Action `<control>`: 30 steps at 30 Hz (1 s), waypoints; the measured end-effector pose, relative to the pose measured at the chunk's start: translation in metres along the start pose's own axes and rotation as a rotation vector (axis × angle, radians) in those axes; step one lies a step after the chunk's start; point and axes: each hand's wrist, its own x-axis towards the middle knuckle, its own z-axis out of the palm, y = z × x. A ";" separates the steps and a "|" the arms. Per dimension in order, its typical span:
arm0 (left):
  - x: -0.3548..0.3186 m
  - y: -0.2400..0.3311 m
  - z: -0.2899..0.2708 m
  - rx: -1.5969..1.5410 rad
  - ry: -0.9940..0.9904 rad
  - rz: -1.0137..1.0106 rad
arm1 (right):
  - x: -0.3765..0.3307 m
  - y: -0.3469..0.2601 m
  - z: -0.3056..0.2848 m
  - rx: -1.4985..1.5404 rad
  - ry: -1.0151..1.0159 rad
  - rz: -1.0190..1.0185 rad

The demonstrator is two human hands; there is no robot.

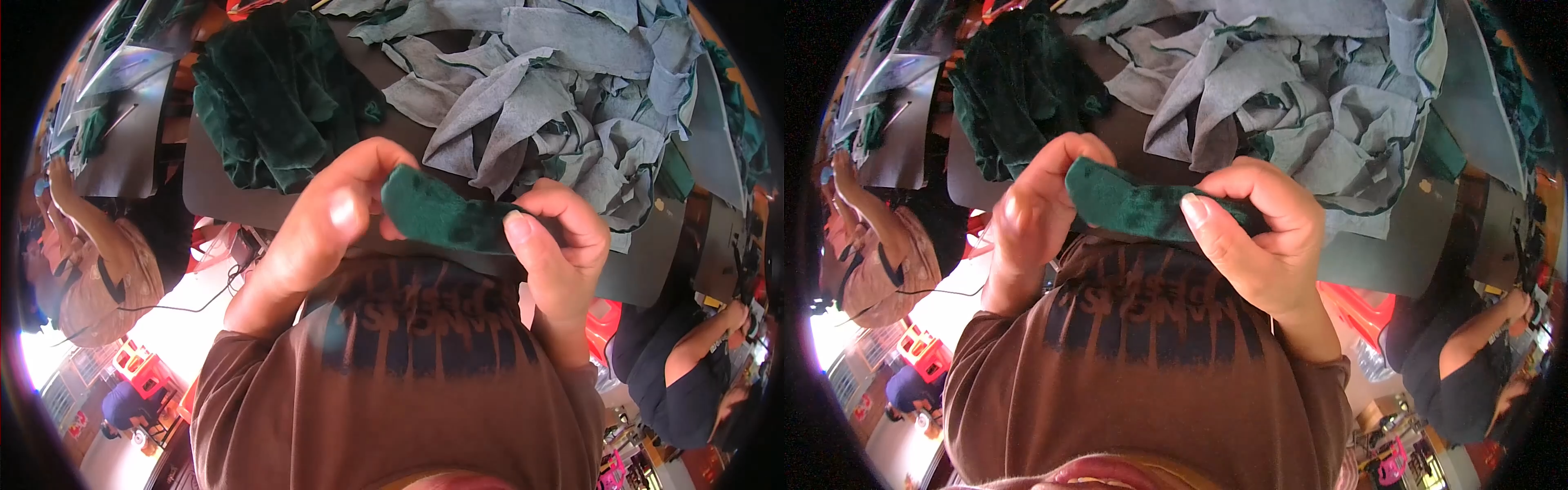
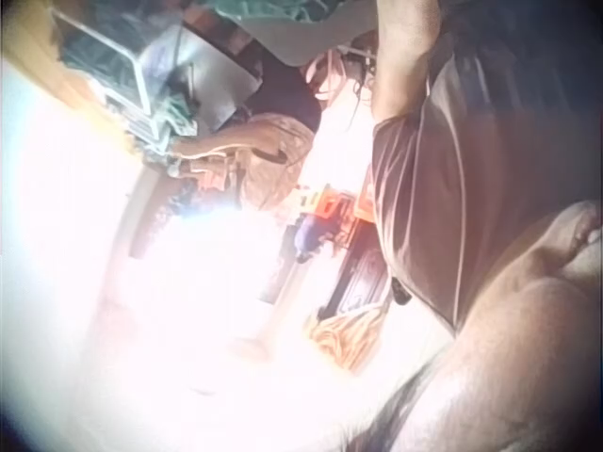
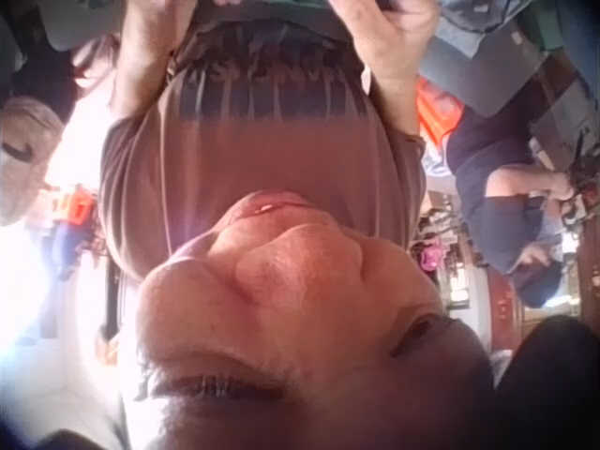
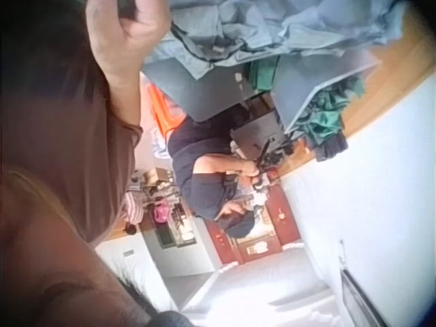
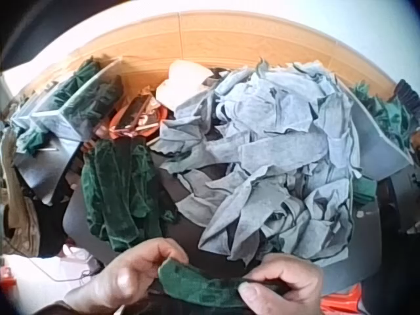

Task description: Sorting and inspecting small pieces of green and grey fabric scraps on a table.

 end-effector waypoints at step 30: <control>0.040 0.017 -0.061 1.984 0.484 0.433 | 0.008 0.016 0.028 -0.427 -0.815 -0.036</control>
